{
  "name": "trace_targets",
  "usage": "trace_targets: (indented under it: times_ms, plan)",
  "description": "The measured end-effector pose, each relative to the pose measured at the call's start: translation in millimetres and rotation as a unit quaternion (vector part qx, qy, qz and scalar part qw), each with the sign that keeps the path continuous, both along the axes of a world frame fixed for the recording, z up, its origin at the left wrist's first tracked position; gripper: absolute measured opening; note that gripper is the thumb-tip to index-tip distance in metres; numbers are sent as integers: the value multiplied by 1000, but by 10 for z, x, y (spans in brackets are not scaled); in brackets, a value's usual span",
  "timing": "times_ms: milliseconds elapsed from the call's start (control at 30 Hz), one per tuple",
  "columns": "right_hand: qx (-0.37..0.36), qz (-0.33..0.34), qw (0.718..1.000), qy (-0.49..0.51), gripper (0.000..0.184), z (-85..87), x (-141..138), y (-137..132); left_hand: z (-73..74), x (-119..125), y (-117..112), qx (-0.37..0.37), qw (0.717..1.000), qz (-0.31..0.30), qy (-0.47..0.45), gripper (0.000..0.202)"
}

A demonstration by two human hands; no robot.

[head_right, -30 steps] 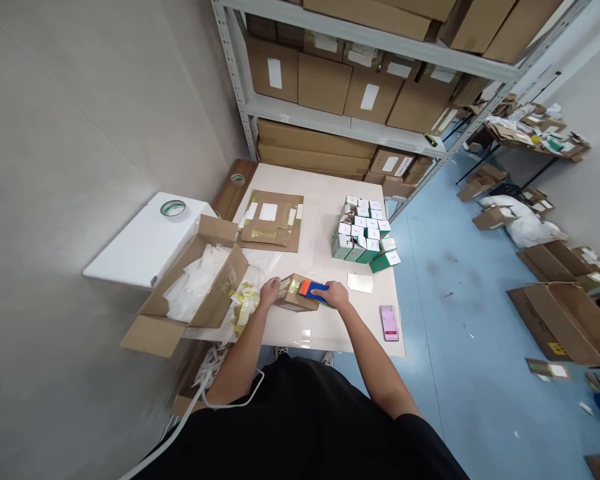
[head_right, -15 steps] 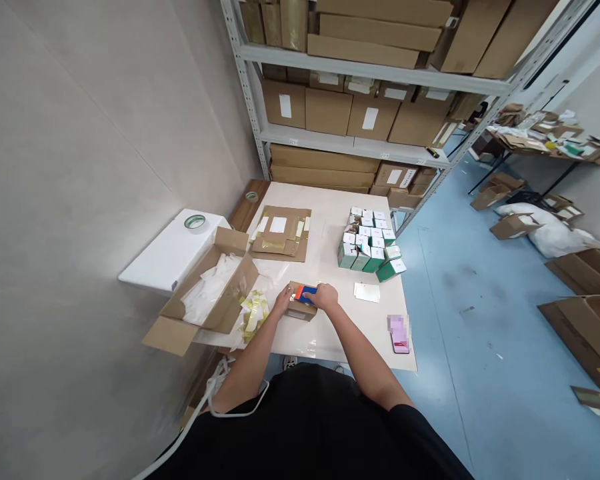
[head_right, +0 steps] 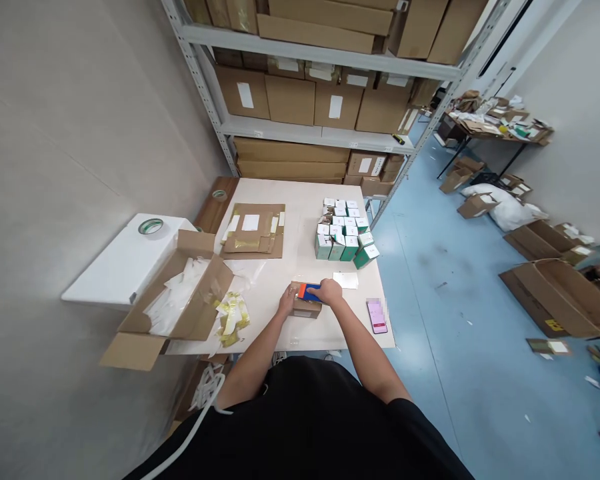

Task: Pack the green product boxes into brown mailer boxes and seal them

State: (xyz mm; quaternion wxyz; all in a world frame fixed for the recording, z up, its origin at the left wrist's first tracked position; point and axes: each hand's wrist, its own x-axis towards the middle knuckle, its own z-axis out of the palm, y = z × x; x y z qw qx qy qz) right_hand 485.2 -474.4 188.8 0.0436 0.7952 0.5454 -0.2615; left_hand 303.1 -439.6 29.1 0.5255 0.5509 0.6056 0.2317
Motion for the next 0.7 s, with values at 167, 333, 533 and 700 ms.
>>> trace_targets:
  times_ms: [167,333,533,700]
  plan:
    - [-8,-5,1000,14,68,21,97,-33,0,-62,15,-1,1000,-5,-20,60]
    - [-5,-18,1000,17,69,-21,371,-151,-10,-64,-4,-12,998,2,-56,54]
    - [11,5,1000,19,66,-47,718,-244,-3,-90,4,-12,998,14,-65,57]
    - [16,7,1000,14,62,-94,988,-374,-43,-103,55,-2,999,15,-44,56]
